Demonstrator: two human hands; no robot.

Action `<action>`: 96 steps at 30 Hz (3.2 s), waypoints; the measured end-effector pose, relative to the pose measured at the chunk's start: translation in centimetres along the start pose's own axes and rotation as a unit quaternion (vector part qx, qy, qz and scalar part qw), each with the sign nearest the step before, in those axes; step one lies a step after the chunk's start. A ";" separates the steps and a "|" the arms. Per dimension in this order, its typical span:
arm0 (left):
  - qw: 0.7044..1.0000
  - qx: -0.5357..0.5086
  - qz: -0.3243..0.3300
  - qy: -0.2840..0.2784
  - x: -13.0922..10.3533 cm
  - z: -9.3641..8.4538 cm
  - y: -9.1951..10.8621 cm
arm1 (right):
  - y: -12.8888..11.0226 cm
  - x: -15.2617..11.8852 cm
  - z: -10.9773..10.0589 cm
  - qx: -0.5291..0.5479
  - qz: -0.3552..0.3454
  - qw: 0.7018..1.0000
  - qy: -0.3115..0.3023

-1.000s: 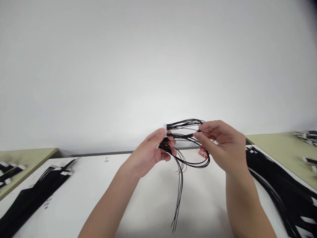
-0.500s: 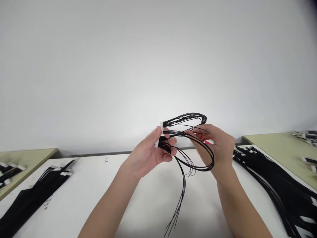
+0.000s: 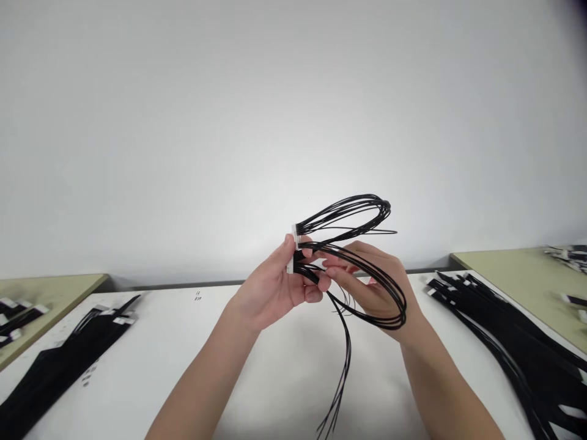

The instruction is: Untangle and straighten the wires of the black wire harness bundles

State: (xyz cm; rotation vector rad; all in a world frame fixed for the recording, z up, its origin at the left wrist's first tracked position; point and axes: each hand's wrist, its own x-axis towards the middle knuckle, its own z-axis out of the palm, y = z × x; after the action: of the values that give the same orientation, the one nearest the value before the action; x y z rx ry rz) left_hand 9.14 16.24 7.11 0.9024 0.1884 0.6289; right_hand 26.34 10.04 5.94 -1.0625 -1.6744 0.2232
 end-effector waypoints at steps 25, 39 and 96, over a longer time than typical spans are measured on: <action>0.994 0.094 0.006 0.055 -0.3 -0.9 1.4 | 0.8 0.2 -4.3 0.311 0.170 0.934 -0.050; 0.988 0.107 -0.024 0.110 0.3 -0.3 0.7 | 1.0 0.8 -3.2 0.305 -0.011 0.921 0.243; 0.970 0.225 -0.015 0.091 0.5 0.1 0.3 | 0.3 -0.1 -1.7 -0.165 -0.189 0.958 0.136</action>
State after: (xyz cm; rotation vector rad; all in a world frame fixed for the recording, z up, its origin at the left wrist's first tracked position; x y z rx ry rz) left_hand 9.46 16.57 7.43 1.2764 0.5241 0.6523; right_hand 27.98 9.53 6.34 -0.9370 -1.6549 -0.4472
